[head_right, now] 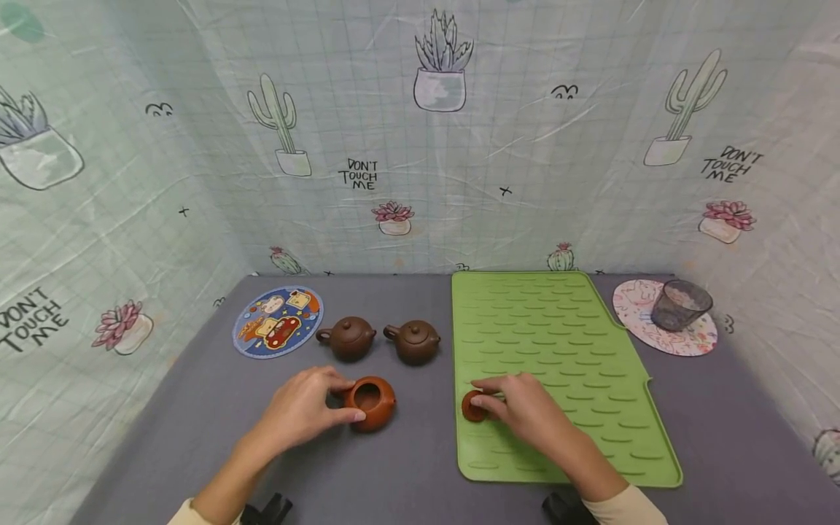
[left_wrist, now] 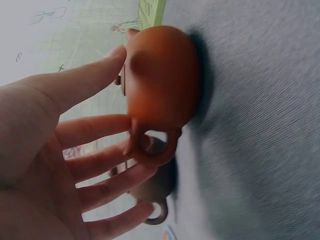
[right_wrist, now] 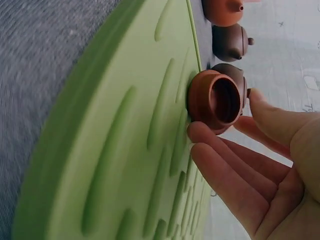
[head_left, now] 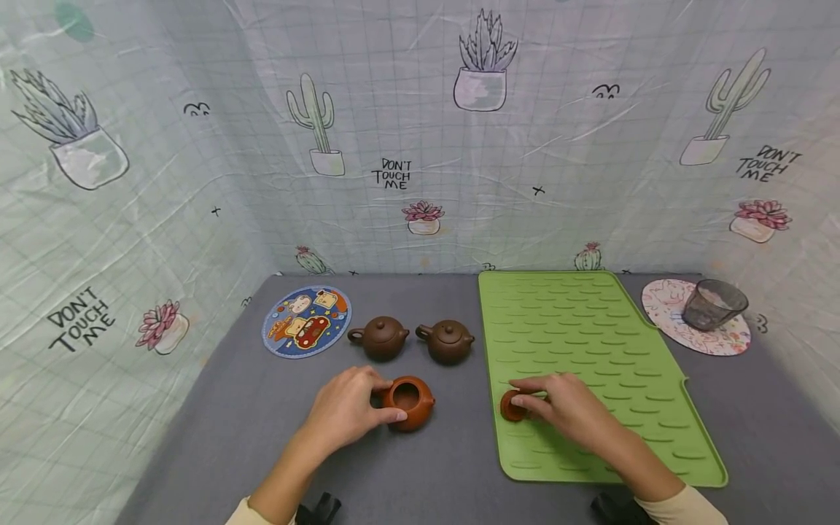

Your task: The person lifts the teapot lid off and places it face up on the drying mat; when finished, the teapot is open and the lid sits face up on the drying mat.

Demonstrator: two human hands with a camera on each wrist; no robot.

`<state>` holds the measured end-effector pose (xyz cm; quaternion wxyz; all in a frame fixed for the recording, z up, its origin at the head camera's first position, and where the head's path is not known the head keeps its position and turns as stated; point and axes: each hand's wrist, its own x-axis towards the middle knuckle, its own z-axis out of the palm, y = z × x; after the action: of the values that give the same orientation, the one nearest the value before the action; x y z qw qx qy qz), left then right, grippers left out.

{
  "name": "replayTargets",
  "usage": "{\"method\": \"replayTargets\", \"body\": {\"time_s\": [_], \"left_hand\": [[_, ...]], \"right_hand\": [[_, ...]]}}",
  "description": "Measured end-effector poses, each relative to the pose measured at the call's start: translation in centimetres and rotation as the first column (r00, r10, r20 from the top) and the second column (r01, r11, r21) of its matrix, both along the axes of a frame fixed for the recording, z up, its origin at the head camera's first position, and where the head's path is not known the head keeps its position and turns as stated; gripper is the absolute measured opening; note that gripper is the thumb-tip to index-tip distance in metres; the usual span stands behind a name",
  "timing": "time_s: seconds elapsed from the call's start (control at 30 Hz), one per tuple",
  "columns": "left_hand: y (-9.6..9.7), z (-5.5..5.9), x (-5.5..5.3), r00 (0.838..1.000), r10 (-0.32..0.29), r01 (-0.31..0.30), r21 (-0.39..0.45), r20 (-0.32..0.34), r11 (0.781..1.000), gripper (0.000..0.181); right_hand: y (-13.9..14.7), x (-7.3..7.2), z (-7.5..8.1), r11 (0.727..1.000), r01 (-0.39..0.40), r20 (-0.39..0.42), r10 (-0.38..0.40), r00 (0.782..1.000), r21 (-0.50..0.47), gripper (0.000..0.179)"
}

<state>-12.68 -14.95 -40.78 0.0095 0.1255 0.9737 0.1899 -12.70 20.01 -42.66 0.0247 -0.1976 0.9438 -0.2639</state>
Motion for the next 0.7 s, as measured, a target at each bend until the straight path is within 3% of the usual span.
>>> {"method": "replayTargets", "body": {"time_s": [0.23, 0.4, 0.7], "left_hand": [[-0.5, 0.6, -1.0, 0.993, -0.080, 0.079, 0.024, 0.083, 0.997, 0.047], [-0.6, 1.4, -1.4, 0.992, -0.075, 0.076, -0.008, 0.105, 0.997, 0.046], [0.9, 3.9, -2.2, 0.994, -0.114, 0.113, -0.041, -0.006, 0.993, 0.041]], "right_hand": [[0.7, -0.4, 1.0, 1.000, 0.017, 0.029, -0.018, 0.999, 0.011, 0.036], [0.7, -1.0, 1.8, 0.999, 0.006, -0.003, -0.006, 1.000, 0.041, 0.037], [-0.1, -1.7, 3.0, 0.995, -0.033, -0.086, 0.041, 0.995, 0.093, 0.031]]}}
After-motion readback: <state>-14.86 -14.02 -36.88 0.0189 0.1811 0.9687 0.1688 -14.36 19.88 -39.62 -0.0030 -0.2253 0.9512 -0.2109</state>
